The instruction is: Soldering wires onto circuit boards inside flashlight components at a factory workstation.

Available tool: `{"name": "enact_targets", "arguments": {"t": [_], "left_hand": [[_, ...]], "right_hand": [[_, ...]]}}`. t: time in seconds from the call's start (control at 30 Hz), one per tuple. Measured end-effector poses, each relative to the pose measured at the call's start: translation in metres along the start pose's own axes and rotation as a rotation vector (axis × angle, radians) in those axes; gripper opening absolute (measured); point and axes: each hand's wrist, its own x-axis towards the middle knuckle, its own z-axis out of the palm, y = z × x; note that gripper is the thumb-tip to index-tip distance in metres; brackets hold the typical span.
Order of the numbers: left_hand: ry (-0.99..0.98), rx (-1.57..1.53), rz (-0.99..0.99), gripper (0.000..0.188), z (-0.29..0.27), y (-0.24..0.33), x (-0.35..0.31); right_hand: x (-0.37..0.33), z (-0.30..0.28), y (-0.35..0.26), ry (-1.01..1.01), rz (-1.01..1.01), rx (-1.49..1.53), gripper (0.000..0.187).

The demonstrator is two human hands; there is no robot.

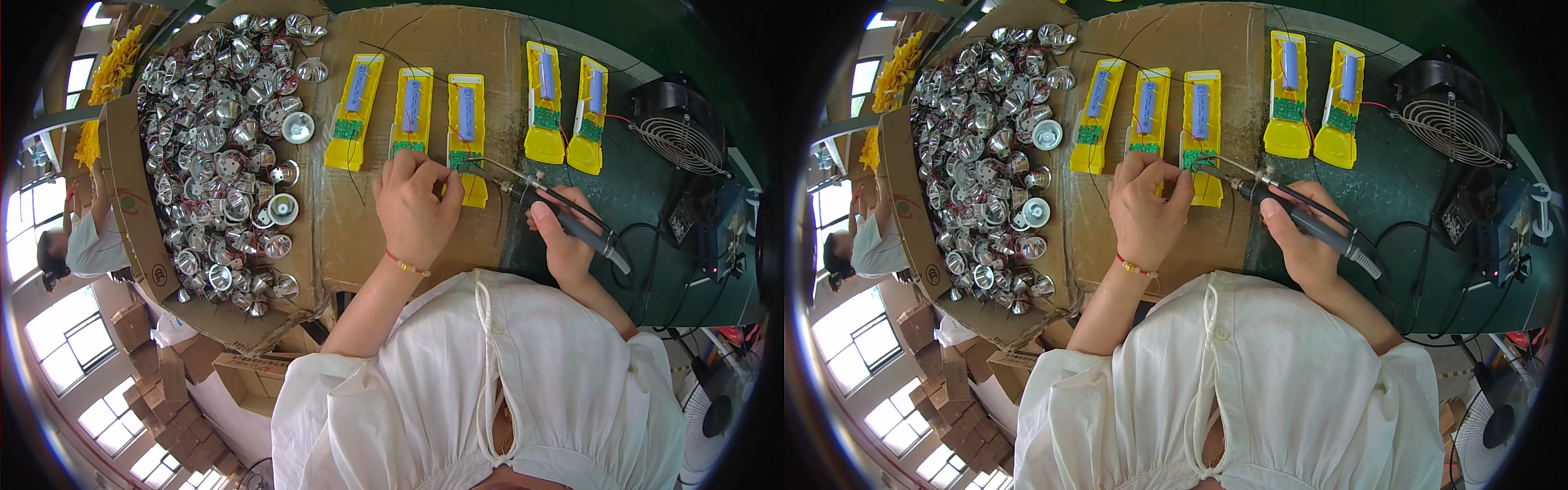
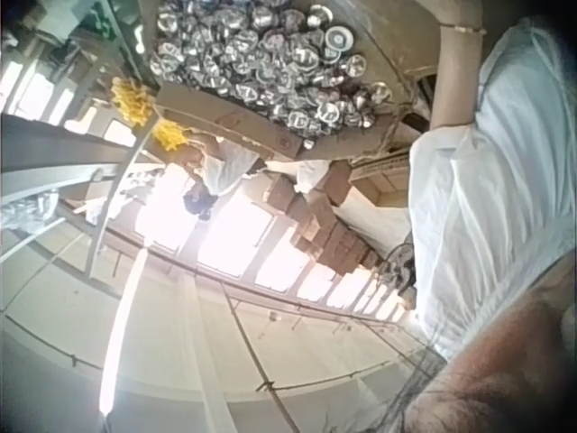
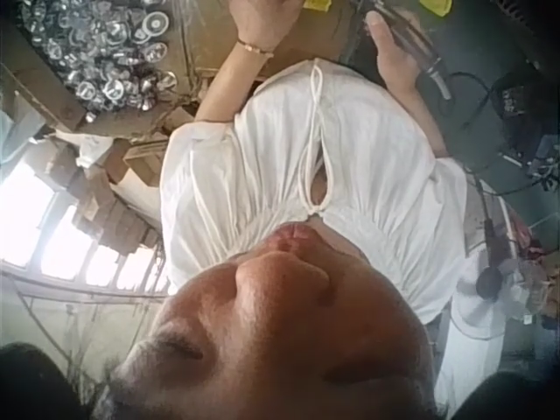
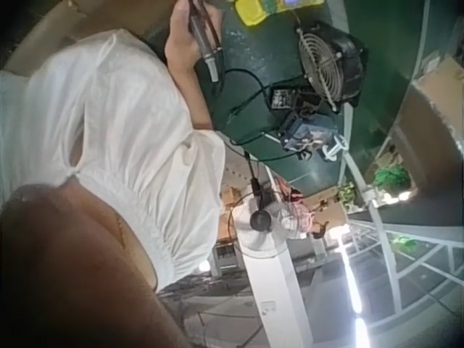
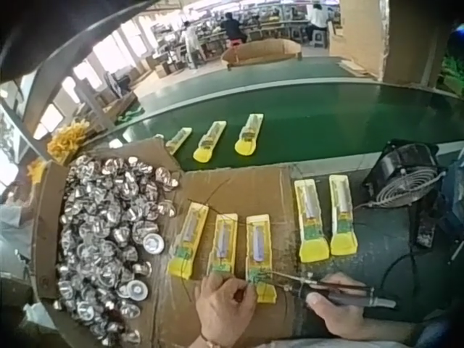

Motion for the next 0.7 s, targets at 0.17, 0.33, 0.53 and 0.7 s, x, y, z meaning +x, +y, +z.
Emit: {"name": "enact_targets", "arguments": {"t": [0.17,0.33,0.53,0.7], "left_hand": [[0.001,-0.002,-0.005,0.009,-0.001,-0.001,0.0],[0.033,0.004,-0.008,0.008,-0.002,-0.003,-0.001],[0.187,-0.062,0.031,0.011,-0.031,-0.014,0.014],[0.142,0.081,-0.034,0.027,-0.063,-0.091,0.032]], "right_hand": [[-0.001,-0.005,-0.006,0.047,-0.061,0.074,0.018],[-0.003,-0.006,-0.004,0.044,-0.04,0.101,0.018],[-0.005,-0.016,-0.004,0.106,-0.06,0.057,0.018],[-0.004,-0.012,-0.007,0.065,-0.069,0.057,0.018]]}}
